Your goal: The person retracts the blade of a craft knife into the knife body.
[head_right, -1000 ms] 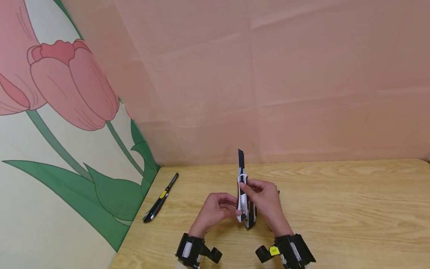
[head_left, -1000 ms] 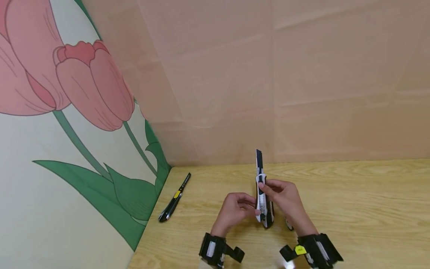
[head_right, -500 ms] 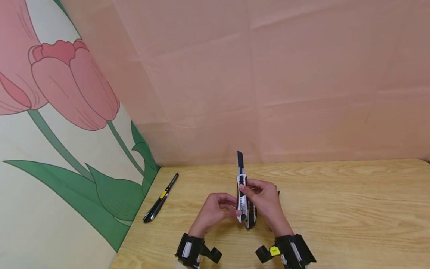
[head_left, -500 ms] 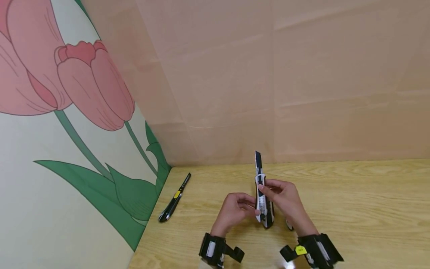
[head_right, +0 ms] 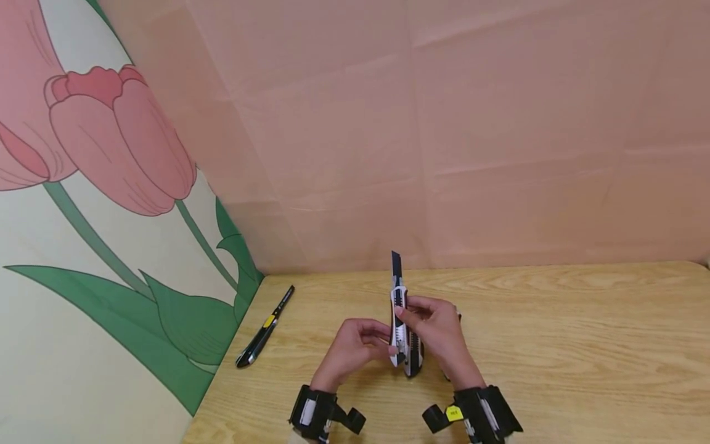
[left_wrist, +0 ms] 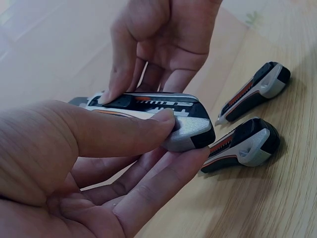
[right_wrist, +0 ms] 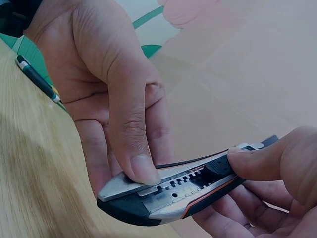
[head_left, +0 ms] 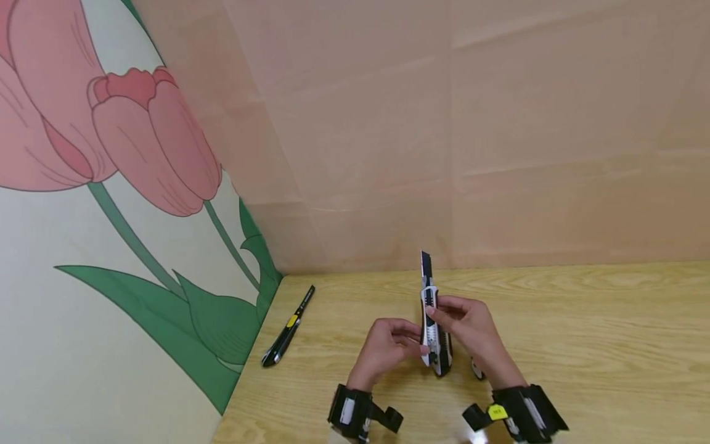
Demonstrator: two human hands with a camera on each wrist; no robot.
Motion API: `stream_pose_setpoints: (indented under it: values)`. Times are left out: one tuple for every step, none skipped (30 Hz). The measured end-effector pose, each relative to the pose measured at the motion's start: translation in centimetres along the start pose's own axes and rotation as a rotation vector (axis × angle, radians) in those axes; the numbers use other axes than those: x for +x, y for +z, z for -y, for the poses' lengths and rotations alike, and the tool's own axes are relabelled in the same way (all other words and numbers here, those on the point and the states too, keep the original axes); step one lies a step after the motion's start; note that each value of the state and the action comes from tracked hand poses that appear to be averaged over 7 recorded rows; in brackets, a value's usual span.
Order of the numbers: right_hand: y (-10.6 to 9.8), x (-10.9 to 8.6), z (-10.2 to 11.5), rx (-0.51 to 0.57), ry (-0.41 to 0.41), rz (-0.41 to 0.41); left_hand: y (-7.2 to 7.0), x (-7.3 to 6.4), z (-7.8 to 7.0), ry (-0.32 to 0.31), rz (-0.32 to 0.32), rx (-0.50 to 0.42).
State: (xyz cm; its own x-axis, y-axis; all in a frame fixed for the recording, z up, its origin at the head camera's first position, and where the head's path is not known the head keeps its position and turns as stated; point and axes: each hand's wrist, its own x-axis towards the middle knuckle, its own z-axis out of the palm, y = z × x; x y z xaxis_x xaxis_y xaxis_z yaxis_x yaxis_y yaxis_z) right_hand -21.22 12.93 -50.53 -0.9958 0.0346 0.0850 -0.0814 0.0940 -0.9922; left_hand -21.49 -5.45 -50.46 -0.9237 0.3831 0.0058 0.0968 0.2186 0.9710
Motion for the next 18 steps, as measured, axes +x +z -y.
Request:
stream_pose_setpoints:
  values:
    - [-0.02,0.05,-0.05,0.004,0.0,0.002,0.02,-0.07,-0.2,-0.005,-0.001,0.0]
    - [-0.03,0.09,-0.1,0.007,-0.001,0.005,0.04,-0.16,-0.42,-0.008,-0.003,-0.002]
    - [-0.06,0.14,-0.18,0.008,0.0,0.008,0.05,-0.24,-0.69,-0.01,-0.002,-0.003]
    - [-0.05,0.16,-0.23,0.011,0.001,0.008,0.03,-0.23,-0.65,-0.013,0.0,-0.004]
    - [-0.06,0.17,-0.29,0.012,0.0,0.009,0.03,-0.2,-0.6,-0.013,0.001,-0.002]
    - [-0.08,0.2,-0.36,0.013,0.0,0.009,0.05,-0.15,-0.5,-0.01,0.001,-0.002]
    - [-0.1,0.21,-0.41,0.011,-0.001,0.01,0.08,-0.14,-0.46,-0.006,0.001,-0.002]
    - [-0.13,0.22,-0.45,0.009,-0.001,0.012,0.11,-0.1,-0.34,0.001,0.001,0.004]
    - [-0.16,0.24,-0.47,0.008,0.001,0.014,0.15,-0.1,-0.37,0.005,0.0,0.005]
    - [-0.19,0.25,-0.48,0.009,0.002,0.016,0.19,-0.11,-0.39,0.007,-0.002,0.005]
    - [-0.23,0.26,-0.48,0.008,0.004,0.018,0.22,-0.13,-0.47,0.011,-0.003,0.005]
    - [-0.25,0.27,-0.48,0.009,0.006,0.02,0.26,-0.15,-0.47,0.012,-0.006,0.005]
    - [-0.28,0.27,-0.48,0.01,0.008,0.024,0.26,-0.19,-0.58,0.011,-0.005,0.007]
    - [-0.3,0.28,-0.49,0.011,0.01,0.025,0.26,-0.21,-0.63,0.01,-0.002,0.007]
    - [-0.32,0.27,-0.5,0.014,0.01,0.027,0.26,-0.2,-0.66,0.004,-0.001,0.003]
    - [-0.33,0.28,-0.52,0.014,0.009,0.027,0.24,-0.14,-0.53,0.005,0.004,0.001]
    - [-0.33,0.28,-0.54,0.014,0.006,0.029,0.22,-0.03,-0.31,0.006,0.005,0.001]
    - [-0.33,0.28,-0.56,0.016,0.004,0.031,0.2,0.1,-0.01,0.005,0.008,0.0]
